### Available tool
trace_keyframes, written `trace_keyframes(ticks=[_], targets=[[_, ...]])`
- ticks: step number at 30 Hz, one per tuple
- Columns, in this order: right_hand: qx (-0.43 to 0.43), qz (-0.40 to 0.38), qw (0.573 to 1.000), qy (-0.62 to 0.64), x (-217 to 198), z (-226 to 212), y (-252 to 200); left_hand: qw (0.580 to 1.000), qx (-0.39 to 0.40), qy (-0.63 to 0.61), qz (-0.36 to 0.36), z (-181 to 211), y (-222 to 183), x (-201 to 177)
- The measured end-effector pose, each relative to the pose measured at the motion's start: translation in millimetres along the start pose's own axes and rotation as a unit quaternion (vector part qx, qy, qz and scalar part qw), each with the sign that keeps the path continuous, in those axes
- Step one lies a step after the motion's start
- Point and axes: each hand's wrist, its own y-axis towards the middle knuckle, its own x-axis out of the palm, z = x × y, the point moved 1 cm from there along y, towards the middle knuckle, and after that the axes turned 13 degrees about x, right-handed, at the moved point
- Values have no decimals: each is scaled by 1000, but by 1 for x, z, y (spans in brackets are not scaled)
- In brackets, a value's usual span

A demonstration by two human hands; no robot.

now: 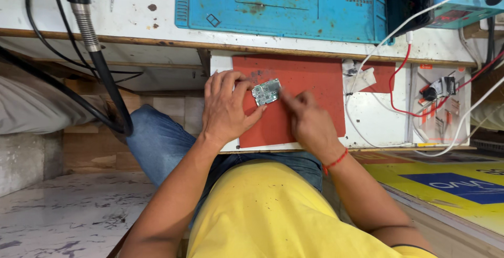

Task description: The person scrapes a small circuit board with a metal tool, then uses a hot air gun to heat the board, and finally scrapes it again with a purple tool.

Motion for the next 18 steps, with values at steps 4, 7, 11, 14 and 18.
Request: trace_keyframes(ticks=[4,7,11,14,18], targets=[[-44,-26,999,10,-1,-6,4,1000,6,13,15,1,2,-2],[-31,-26,999,-1,0,-12,9,1000,-8,2,4,0,1,-1],[-49,-44,998,23,-1,-15,17,1000,-11,-3,7,-1,3,-1],[-9,-30,999,-2,-1,-10,11,1000,-3,5,5,0,1,0],[-38,-36,999,-7,-4,-8,8,1000,-7,0,0,1,0,0]])
